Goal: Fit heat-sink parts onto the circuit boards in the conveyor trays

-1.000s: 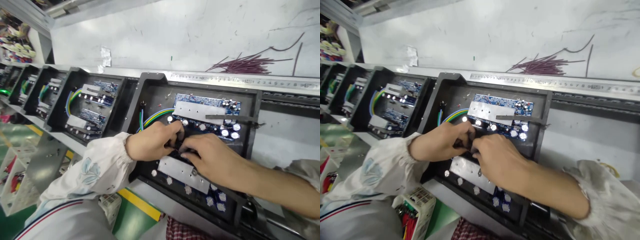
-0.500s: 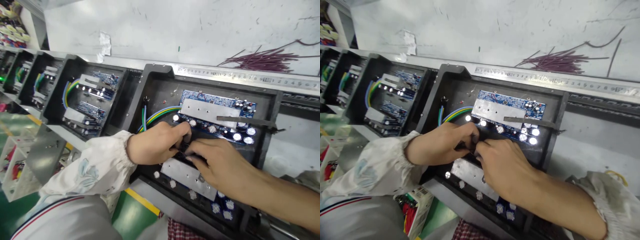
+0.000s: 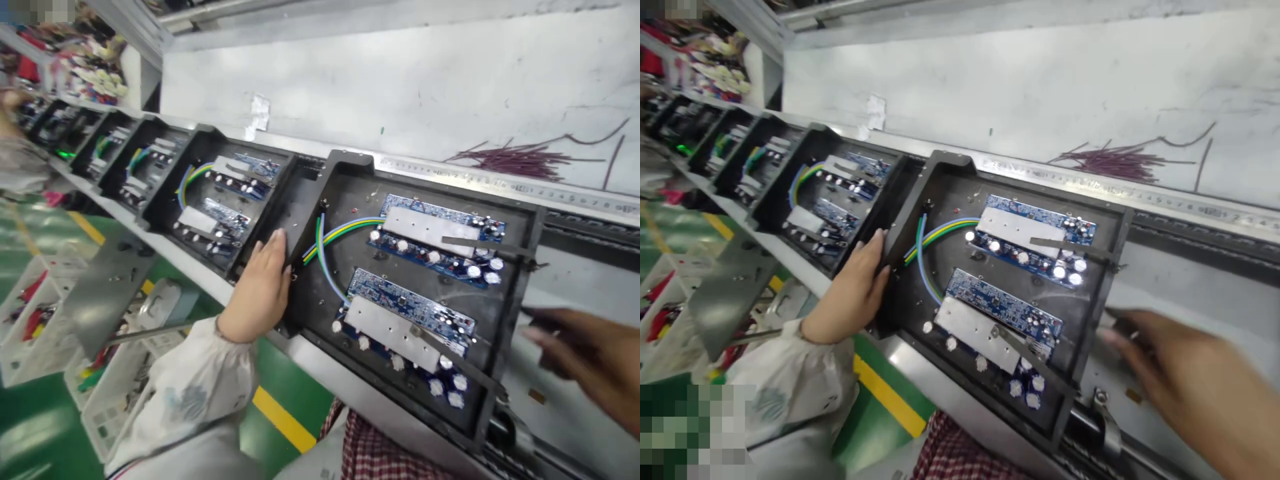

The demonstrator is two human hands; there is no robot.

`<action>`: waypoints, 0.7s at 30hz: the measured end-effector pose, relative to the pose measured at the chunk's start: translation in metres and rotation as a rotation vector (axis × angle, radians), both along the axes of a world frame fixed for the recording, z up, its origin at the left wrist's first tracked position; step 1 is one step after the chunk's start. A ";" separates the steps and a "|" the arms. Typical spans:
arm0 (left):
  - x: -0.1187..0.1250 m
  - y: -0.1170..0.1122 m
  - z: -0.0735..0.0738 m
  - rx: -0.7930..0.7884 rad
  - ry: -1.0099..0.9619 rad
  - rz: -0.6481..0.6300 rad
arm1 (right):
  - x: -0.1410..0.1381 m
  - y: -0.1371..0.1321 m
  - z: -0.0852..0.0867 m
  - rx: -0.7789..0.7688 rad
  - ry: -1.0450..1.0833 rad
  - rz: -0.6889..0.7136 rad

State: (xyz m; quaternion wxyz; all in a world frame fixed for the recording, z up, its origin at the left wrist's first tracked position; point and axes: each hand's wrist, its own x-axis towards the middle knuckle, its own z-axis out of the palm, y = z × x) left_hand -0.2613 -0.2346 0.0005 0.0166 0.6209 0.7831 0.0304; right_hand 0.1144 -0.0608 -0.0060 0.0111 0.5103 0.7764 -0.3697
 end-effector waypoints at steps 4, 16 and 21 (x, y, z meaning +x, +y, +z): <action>-0.009 0.005 -0.002 -0.008 -0.005 0.059 | -0.016 -0.005 -0.012 -0.255 0.129 -0.001; -0.072 0.006 0.012 -0.004 0.020 0.222 | -0.095 -0.010 -0.028 -0.721 0.400 0.055; -0.069 0.007 0.012 0.074 0.045 0.260 | -0.101 -0.006 -0.041 -0.781 0.409 0.012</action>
